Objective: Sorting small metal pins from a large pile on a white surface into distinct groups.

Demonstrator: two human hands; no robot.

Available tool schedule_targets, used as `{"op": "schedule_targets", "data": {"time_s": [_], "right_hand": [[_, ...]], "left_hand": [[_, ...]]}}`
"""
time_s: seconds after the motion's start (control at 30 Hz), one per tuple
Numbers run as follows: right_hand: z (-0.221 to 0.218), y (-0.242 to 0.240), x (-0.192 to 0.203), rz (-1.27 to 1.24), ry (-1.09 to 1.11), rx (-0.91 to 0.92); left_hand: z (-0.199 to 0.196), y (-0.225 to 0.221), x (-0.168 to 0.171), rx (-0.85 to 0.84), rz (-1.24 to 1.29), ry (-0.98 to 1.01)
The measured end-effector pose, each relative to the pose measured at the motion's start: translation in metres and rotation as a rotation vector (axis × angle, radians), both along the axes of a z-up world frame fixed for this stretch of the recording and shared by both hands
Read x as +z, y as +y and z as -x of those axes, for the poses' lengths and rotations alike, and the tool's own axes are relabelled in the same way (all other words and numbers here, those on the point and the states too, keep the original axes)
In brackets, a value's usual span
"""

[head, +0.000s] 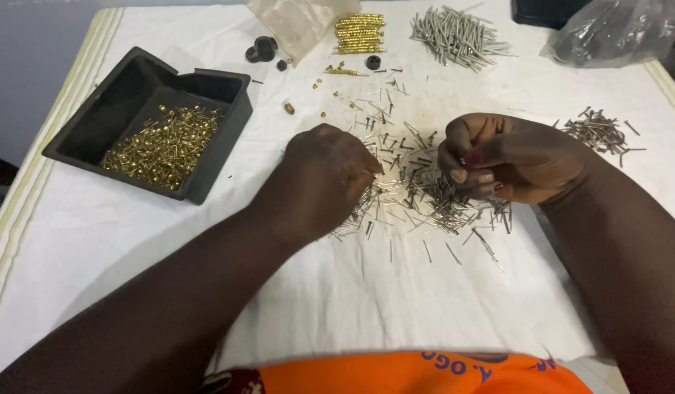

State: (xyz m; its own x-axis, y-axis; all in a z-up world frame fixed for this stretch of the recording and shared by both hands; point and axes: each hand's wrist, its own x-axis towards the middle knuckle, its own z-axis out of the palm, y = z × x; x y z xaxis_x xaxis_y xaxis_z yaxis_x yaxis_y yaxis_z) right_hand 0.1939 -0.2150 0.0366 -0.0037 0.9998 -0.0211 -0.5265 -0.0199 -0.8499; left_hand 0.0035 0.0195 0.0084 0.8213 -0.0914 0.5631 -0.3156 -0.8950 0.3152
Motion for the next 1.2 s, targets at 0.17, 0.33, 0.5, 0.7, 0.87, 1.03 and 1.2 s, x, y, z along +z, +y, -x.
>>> {"op": "schedule_targets", "data": {"time_s": [0.17,0.33,0.5,0.7,0.87,1.03,1.2], "right_hand": [[0.012,0.008,0.006,-0.017,-0.031,-0.022],[0.010,0.008,0.001,-0.067,0.038,-0.040],[0.004,0.009,-0.006,0.140,0.127,-0.405],[0.010,0.014,-0.011,0.126,0.071,-0.447],[0.016,0.018,-0.005,0.127,0.110,-0.401],[0.024,0.019,0.007,0.173,0.103,-0.415],[0.033,0.020,0.006,0.174,0.007,-0.607]], "left_hand": [[0.003,-0.016,-0.008,0.052,-0.219,0.049],[0.003,-0.019,-0.003,0.074,-0.353,0.085],[0.004,-0.015,0.001,0.073,-0.300,0.020],[0.007,-0.021,0.002,0.074,-0.337,0.180],[0.001,-0.019,-0.003,0.053,-0.308,0.083],[0.008,-0.021,0.016,-0.099,0.146,-0.039],[0.001,-0.024,0.013,-0.019,1.370,0.348]]}}
